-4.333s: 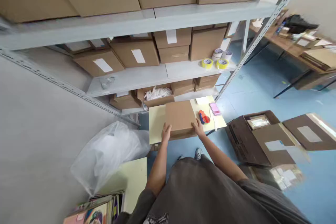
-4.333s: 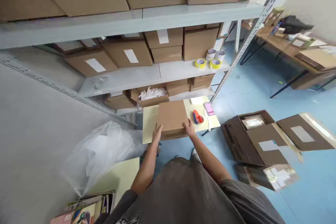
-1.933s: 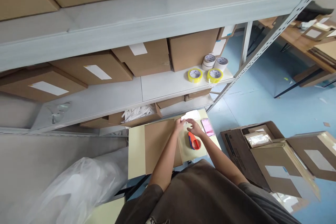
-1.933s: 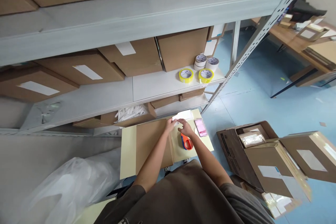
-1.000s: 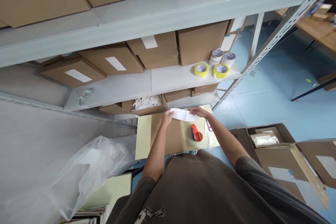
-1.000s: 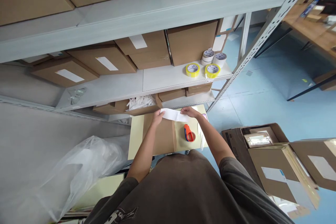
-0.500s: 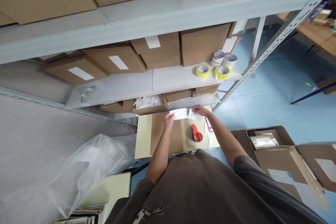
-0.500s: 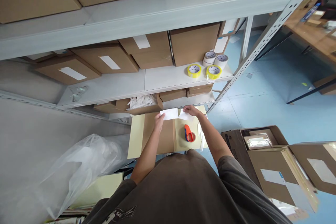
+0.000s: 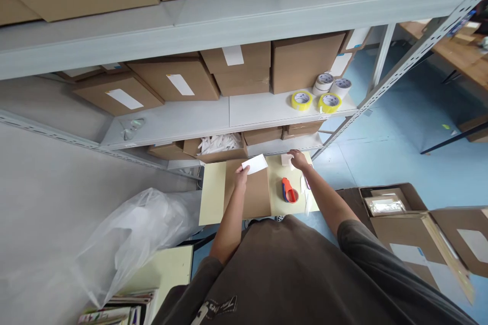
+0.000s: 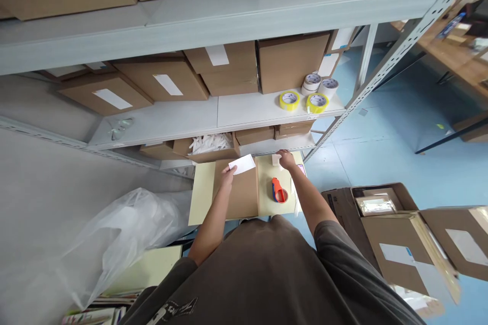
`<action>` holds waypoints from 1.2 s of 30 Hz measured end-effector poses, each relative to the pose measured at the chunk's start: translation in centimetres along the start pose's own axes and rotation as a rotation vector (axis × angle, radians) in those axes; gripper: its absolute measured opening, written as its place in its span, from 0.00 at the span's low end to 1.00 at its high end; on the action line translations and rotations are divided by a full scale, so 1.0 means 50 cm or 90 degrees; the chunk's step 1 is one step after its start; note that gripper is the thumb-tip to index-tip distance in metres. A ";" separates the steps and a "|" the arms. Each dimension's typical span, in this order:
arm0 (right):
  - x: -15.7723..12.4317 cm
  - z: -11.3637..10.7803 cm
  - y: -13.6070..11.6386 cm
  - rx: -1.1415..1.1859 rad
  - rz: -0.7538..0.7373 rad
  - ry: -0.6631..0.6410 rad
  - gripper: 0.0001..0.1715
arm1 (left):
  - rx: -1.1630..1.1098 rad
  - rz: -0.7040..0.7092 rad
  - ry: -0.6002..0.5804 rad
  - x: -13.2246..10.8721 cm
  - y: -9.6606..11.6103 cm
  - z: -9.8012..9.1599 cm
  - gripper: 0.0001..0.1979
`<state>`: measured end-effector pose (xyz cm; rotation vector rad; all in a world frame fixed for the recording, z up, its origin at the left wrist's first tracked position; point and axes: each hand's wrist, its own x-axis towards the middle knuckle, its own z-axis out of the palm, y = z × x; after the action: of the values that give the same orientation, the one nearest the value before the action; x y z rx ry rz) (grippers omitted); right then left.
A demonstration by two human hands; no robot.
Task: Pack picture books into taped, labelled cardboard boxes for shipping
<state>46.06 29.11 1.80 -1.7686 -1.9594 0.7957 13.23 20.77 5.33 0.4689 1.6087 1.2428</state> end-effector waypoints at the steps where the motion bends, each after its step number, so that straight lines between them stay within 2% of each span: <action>1: -0.014 0.008 -0.010 0.013 0.017 0.030 0.28 | -0.006 -0.034 0.007 -0.001 0.000 -0.011 0.21; 4: -0.064 0.036 -0.062 0.113 0.065 0.072 0.22 | -0.044 -0.145 -0.009 -0.007 0.002 -0.042 0.17; 7: -0.123 0.073 -0.156 0.274 0.062 0.014 0.12 | -0.107 -0.191 -0.110 -0.019 0.004 -0.069 0.14; 8: -0.144 0.087 -0.194 0.331 0.054 -0.019 0.11 | -0.120 -0.190 -0.145 -0.025 0.005 -0.076 0.14; 11: -0.196 0.134 -0.310 0.459 0.078 -0.145 0.18 | -0.143 -0.156 -0.209 -0.040 0.008 -0.094 0.17; 12: -0.208 0.148 -0.344 0.481 0.089 -0.161 0.20 | -0.148 -0.142 -0.217 -0.044 0.009 -0.100 0.18; 14: -0.221 0.173 -0.399 0.505 0.096 -0.131 0.23 | -0.133 -0.124 -0.223 -0.050 0.012 -0.116 0.20; 16: -0.221 0.190 -0.436 0.493 0.098 -0.060 0.27 | -0.073 -0.109 -0.224 -0.053 0.016 -0.140 0.21; 18: -0.216 0.198 -0.461 0.461 0.104 -0.005 0.29 | -0.003 -0.089 -0.247 -0.053 0.023 -0.168 0.21; 20: -0.213 0.201 -0.481 0.452 0.115 0.016 0.30 | 0.032 -0.060 -0.269 -0.050 0.034 -0.197 0.21; 25: -0.243 0.195 -0.524 0.567 0.175 -0.006 0.22 | 0.006 0.008 -0.218 -0.043 0.077 -0.246 0.25; 30: -0.291 0.183 -0.542 0.586 0.167 -0.057 0.19 | -0.023 0.016 -0.231 -0.054 0.115 -0.257 0.26; 36: -0.310 0.170 -0.541 0.599 0.134 -0.060 0.22 | -0.033 0.015 -0.244 -0.081 0.112 -0.247 0.27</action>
<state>22.01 11.23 13.88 -1.3413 -1.1006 1.5577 2.72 13.76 11.73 0.6515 1.2478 1.1290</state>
